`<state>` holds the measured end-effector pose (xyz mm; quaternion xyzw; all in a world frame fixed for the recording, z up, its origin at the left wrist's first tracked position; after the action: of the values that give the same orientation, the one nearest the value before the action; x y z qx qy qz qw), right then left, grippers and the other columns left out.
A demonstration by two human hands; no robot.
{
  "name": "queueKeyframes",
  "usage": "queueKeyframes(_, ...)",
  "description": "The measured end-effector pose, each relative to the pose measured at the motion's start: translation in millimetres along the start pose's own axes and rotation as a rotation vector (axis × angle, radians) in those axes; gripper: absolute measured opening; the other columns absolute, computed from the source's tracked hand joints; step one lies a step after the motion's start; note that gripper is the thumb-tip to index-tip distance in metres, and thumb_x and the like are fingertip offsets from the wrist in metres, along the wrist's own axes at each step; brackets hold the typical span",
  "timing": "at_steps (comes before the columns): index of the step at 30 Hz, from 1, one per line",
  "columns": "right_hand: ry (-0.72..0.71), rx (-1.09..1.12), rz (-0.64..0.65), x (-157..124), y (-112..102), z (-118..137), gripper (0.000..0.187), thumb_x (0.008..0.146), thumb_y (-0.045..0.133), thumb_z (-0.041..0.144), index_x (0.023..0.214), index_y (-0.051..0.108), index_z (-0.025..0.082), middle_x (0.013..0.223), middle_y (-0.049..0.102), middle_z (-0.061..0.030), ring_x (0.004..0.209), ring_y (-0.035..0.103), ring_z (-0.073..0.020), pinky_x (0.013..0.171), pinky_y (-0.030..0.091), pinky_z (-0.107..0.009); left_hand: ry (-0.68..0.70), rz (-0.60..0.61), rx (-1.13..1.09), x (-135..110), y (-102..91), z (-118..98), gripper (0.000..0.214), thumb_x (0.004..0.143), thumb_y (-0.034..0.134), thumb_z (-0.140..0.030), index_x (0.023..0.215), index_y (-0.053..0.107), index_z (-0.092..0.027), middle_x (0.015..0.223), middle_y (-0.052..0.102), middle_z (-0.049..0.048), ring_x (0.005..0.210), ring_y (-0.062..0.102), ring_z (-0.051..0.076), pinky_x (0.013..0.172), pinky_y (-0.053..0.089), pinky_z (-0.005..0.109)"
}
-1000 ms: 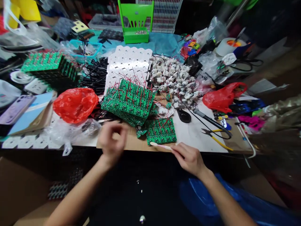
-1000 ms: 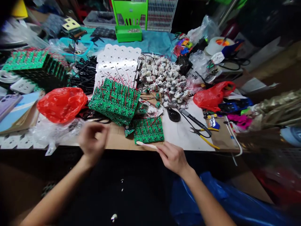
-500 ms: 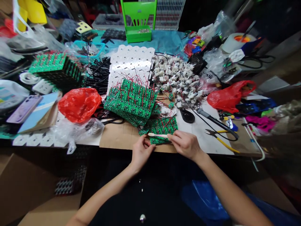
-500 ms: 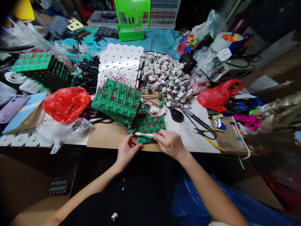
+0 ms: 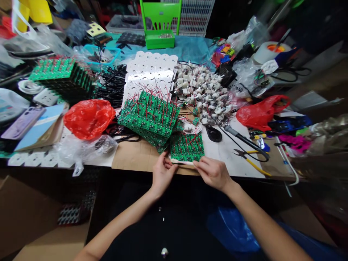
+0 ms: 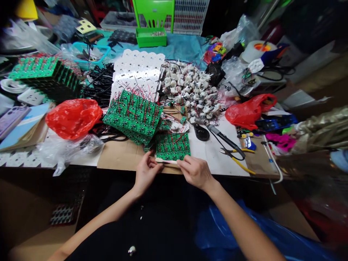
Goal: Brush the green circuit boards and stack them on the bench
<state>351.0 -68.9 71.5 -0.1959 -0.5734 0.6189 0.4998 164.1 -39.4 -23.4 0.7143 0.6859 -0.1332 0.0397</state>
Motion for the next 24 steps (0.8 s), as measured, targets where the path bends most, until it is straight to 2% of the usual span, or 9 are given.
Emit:
queueKeyframes(2, -0.014, 0.002, 0.011, -5.3, -1.5, 3.0, 0.022, 0.099, 0.052, 0.024, 0.096, 0.073, 0.020, 0.074, 0.062, -0.0013, 0.065, 0.054, -0.0110, 0.059, 0.035, -0.024, -0.017, 0.006, -0.018, 0.3, 2.2, 0.6, 0.066, 0.074, 0.074, -0.026, 0.134, 0.048, -0.016, 0.077, 0.062, -0.0026, 0.065, 0.061, 0.012, 0.064, 0.054, 0.025)
queueKeyframes(4, -0.025, -0.043, -0.009, 1.8, -2.0, 0.2, 0.022, 0.099, 0.052, 0.025, 0.098, 0.073, 0.020, 0.074, 0.062, -0.0012, 0.064, 0.053, -0.0115, 0.059, 0.034, -0.024, -0.042, 0.012, -0.047, 1.2, 3.8, 0.5, 0.067, 0.073, 0.076, -0.025, 0.134, 0.049, -0.016, 0.077, 0.060, -0.0034, 0.064, 0.060, 0.011, 0.063, 0.054, 0.025)
queueKeyframes(10, 0.106, -0.188, -0.160, 61.7, 4.2, -37.9, 0.028, 0.100, 0.050, 0.030, 0.090, 0.075, 0.021, 0.073, 0.061, -0.0019, 0.065, 0.051, -0.0121, 0.057, 0.029, -0.027, -0.092, -0.003, -0.143, 4.7, 5.3, -2.8, 0.063, 0.071, 0.077, -0.032, 0.126, 0.053, -0.015, 0.076, 0.056, -0.0050, 0.061, 0.058, 0.011, 0.055, 0.054, 0.023)
queueKeyframes(13, 0.133, -0.177, -0.187, 71.5, 2.3, -43.6, 0.028, 0.100, 0.050, 0.030, 0.088, 0.075, 0.021, 0.074, 0.061, -0.0014, 0.065, 0.052, -0.0116, 0.056, 0.028, -0.027, -0.084, -0.014, -0.143, 5.9, 4.6, -2.2, 0.060, 0.072, 0.076, -0.033, 0.125, 0.053, -0.015, 0.075, 0.056, -0.0051, 0.060, 0.058, 0.011, 0.052, 0.053, 0.022)
queueKeyframes(15, 0.111, -0.139, -0.200, 59.5, -7.1, -38.1, 0.025, 0.099, 0.052, 0.028, 0.092, 0.074, 0.021, 0.074, 0.063, -0.0012, 0.066, 0.054, -0.0112, 0.058, 0.031, -0.026, -0.080, -0.016, -0.145, 6.3, 4.2, -0.4, 0.060, 0.072, 0.076, -0.031, 0.125, 0.053, -0.015, 0.076, 0.056, -0.0048, 0.060, 0.058, 0.010, 0.053, 0.054, 0.023)
queueKeyframes(19, 0.049, -0.069, -0.164, 9.1, -28.9, -17.0, 0.016, 0.096, 0.058, 0.022, 0.099, 0.073, 0.019, 0.074, 0.064, -0.0010, 0.065, 0.056, -0.0106, 0.061, 0.035, -0.024, -0.106, -0.029, -0.184, 6.3, 3.8, 4.0, 0.062, 0.069, 0.078, -0.031, 0.124, 0.053, -0.016, 0.087, 0.059, -0.0015, 0.062, 0.061, 0.011, 0.054, 0.056, 0.025)
queueKeyframes(22, -0.010, -0.115, -0.086, -17.2, -30.3, -0.8, 0.018, 0.095, 0.057, 0.017, 0.100, 0.074, 0.019, 0.073, 0.064, -0.0013, 0.065, 0.054, -0.0111, 0.062, 0.035, -0.025, -0.135, -0.014, -0.233, 5.5, 7.1, 6.6, 0.060, 0.072, 0.076, -0.036, 0.124, 0.053, -0.017, 0.085, 0.058, -0.0011, 0.063, 0.063, 0.013, 0.054, 0.057, 0.027)
queueKeyframes(24, -0.050, -0.185, -0.062, -17.5, -24.5, 3.7, 0.020, 0.095, 0.055, 0.016, 0.101, 0.074, 0.020, 0.072, 0.063, -0.0015, 0.065, 0.053, -0.0119, 0.061, 0.034, -0.027, -0.136, 0.000, -0.242, 4.7, 9.4, 7.1, 0.059, 0.074, 0.075, -0.037, 0.124, 0.052, -0.017, 0.081, 0.057, -0.0025, 0.063, 0.064, 0.014, 0.055, 0.058, 0.028)
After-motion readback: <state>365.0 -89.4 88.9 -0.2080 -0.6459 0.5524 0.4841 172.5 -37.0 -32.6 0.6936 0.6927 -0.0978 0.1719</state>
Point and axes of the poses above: each hand's wrist, its own x-axis towards the middle knuckle, its own y-axis out of the palm, z = x × y, the point moved 9 cm from there along x, towards the middle knuckle
